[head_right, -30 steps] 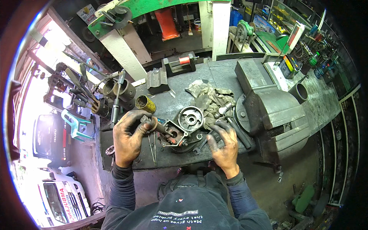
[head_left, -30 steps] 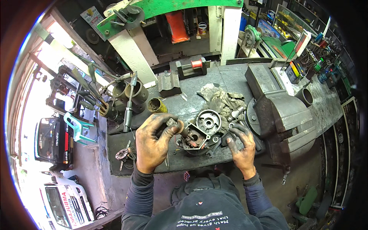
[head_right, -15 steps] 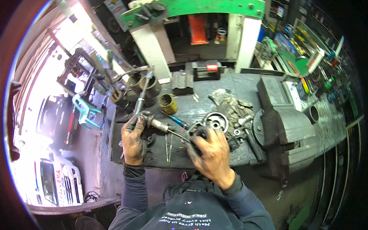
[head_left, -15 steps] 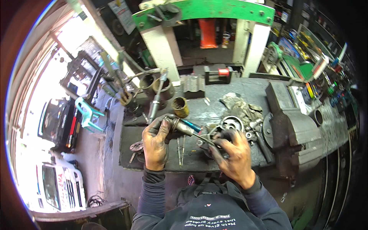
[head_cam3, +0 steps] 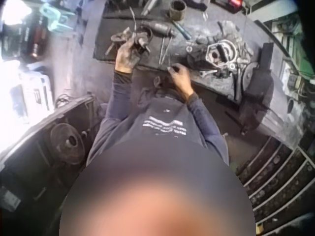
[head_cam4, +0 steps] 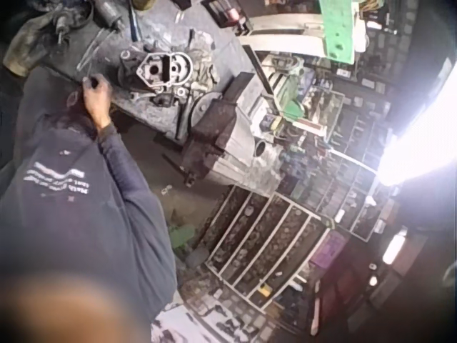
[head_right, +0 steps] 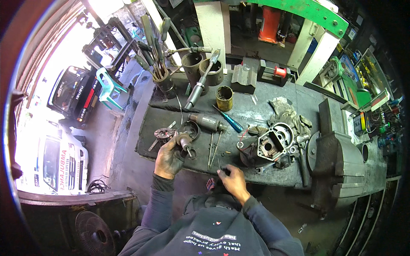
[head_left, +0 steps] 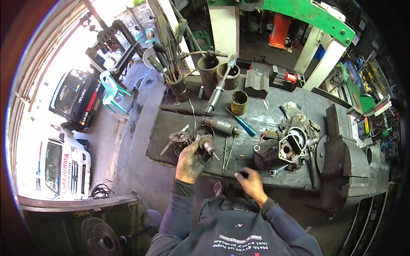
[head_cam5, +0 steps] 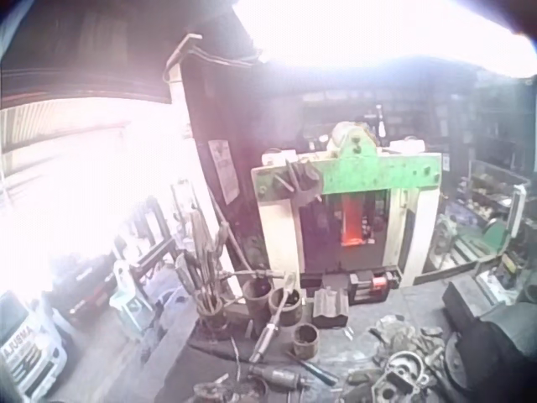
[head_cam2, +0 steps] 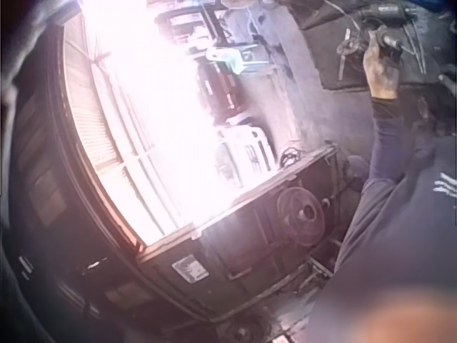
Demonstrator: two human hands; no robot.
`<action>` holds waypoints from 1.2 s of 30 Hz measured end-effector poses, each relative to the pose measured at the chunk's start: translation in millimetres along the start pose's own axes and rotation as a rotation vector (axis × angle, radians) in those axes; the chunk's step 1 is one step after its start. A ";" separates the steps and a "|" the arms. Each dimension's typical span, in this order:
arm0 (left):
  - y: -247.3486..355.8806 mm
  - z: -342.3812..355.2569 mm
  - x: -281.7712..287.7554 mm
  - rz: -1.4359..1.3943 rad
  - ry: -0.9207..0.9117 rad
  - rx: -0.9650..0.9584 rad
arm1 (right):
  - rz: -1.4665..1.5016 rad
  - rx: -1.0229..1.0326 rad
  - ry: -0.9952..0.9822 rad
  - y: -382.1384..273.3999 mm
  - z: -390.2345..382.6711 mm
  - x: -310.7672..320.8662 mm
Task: The person disassembles a cylindrical mechanical component on a workbench using a wrench and screwdriver. They remove bolts, separate the housing, and extract internal parts, then reassemble the unit by inserting components and tightening the bolts.
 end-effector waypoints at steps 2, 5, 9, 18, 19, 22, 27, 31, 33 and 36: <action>-2.1 -2.9 10.6 0.020 0.073 0.020 | -0.082 0.049 0.072 16.7 17.9 -15.6; -3.1 -5.3 23.7 0.050 0.055 0.070 | -0.174 0.056 0.194 27.3 44.3 -29.0; -5.2 -1.1 37.0 0.088 -0.028 0.112 | -0.158 -0.015 0.198 27.7 72.6 -38.5; -2.6 -12.5 23.1 0.088 0.010 0.135 | -0.298 -0.047 0.340 30.0 97.3 -44.3; -1.6 -13.8 16.7 0.088 -0.042 0.112 | -0.282 -0.028 0.328 26.1 95.5 -42.4; -5.2 -21.3 11.8 0.053 0.010 0.141 | -0.191 0.049 0.274 -1.5 78.5 -28.5; -14.6 -31.6 -0.9 0.065 0.000 0.193 | 0.162 0.328 0.013 -84.4 29.5 4.0; -29.4 -45.4 -14.7 0.033 0.150 0.207 | 0.225 0.502 -0.020 -128.5 15.8 26.2; -36.1 -49.6 -25.7 0.004 0.132 0.209 | 0.364 0.455 -0.074 -133.1 15.8 29.2; -45.9 -53.1 -36.0 -0.070 0.101 0.229 | 0.321 0.515 -0.038 -136.2 13.8 32.4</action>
Point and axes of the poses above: each hand's wrist, its own z-axis towards the middle knuckle, its own x-axis out of the back of the hand, y = z × x, the point moved 5 cm from there along z, towards the middle knuckle, and after that the axes turned 6 degrees about x, right-handed, at the moved point
